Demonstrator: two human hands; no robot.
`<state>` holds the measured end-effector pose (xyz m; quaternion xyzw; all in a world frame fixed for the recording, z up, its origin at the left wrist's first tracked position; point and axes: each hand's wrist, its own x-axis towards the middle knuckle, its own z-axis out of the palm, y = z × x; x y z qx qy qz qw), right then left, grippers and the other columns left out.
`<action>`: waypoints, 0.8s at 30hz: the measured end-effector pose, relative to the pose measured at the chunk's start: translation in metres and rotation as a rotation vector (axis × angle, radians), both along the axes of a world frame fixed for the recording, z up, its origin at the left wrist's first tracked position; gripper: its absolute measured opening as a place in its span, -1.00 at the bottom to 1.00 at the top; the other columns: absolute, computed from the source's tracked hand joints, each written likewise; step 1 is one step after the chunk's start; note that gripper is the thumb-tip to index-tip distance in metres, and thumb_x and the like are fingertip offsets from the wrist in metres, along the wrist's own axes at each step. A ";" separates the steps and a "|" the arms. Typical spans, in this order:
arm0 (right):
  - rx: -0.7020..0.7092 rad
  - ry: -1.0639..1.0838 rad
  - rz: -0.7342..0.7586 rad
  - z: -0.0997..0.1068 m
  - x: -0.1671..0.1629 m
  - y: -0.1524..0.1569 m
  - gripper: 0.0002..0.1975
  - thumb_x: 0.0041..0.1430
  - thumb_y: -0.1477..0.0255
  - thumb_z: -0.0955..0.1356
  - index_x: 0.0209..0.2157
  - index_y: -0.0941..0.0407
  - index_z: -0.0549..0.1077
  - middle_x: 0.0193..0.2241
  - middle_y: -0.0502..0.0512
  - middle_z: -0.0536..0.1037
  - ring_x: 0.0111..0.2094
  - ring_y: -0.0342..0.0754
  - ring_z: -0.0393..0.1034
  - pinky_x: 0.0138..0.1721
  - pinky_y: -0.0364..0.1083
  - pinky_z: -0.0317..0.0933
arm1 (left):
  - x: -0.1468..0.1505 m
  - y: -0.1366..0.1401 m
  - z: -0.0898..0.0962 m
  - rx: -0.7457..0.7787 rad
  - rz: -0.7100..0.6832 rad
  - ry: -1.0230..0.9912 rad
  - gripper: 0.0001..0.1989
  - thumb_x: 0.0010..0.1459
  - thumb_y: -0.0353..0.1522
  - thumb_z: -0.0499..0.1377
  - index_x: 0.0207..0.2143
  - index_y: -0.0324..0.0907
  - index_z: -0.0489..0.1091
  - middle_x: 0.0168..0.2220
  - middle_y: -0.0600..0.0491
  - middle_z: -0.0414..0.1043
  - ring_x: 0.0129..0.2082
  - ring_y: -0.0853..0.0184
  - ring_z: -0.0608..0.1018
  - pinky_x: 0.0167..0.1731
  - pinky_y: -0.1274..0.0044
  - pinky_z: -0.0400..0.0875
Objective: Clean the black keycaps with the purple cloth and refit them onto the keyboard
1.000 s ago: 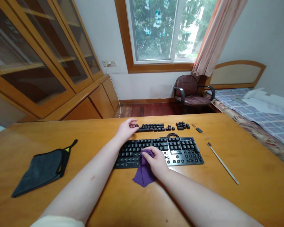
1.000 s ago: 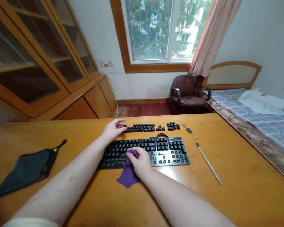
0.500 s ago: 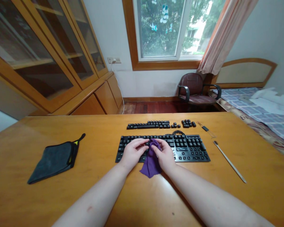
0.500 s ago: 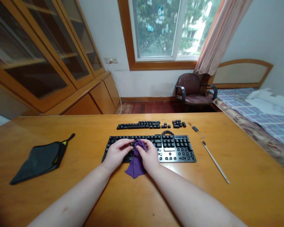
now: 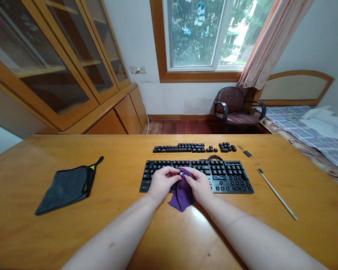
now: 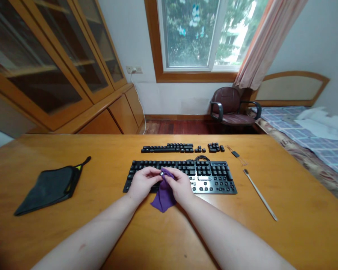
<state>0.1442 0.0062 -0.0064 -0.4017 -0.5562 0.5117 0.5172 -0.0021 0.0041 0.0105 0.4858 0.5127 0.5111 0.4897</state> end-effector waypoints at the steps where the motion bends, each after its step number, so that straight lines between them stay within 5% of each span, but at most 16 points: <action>1: -0.027 0.020 0.020 -0.001 0.000 0.001 -0.77 0.01 0.37 0.37 -0.24 0.07 0.53 -0.22 0.09 0.56 -0.15 0.03 0.41 -0.03 0.04 0.22 | 0.001 -0.001 0.000 -0.007 0.012 -0.016 -0.83 -0.27 -0.41 0.34 -0.52 -0.22 0.45 -0.47 0.05 0.53 -0.43 0.32 0.55 -0.32 0.48 0.48; 10: -0.104 0.073 -0.020 -0.006 -0.001 0.003 -0.87 -0.02 0.37 0.37 -0.44 0.13 0.52 -0.49 0.03 0.50 -0.41 -0.07 0.35 -0.33 -0.11 0.25 | 0.011 -0.007 0.001 -0.026 0.105 -0.058 -0.82 -0.29 -0.44 0.33 -0.51 -0.21 0.47 -0.47 0.05 0.54 -0.43 0.32 0.56 -0.34 0.49 0.49; 16: -0.086 0.101 0.010 -0.002 -0.002 0.002 -0.84 -0.04 0.39 0.38 -0.36 0.10 0.54 -0.37 0.04 0.54 -0.32 -0.05 0.38 -0.22 -0.08 0.23 | 0.010 -0.006 0.000 0.001 0.093 -0.060 -0.82 -0.26 -0.42 0.32 -0.47 -0.21 0.49 -0.43 0.04 0.54 -0.39 0.31 0.56 -0.30 0.49 0.48; 24: -0.119 0.052 -0.094 -0.004 -0.001 0.004 -0.85 -0.03 0.35 0.38 -0.42 0.12 0.53 -0.45 0.05 0.54 -0.38 -0.05 0.38 -0.28 -0.07 0.27 | 0.007 -0.002 -0.007 0.064 -0.035 0.037 -0.76 -0.14 -0.39 0.28 -0.32 -0.20 0.48 -0.31 -0.01 0.51 -0.30 0.30 0.54 -0.20 0.44 0.45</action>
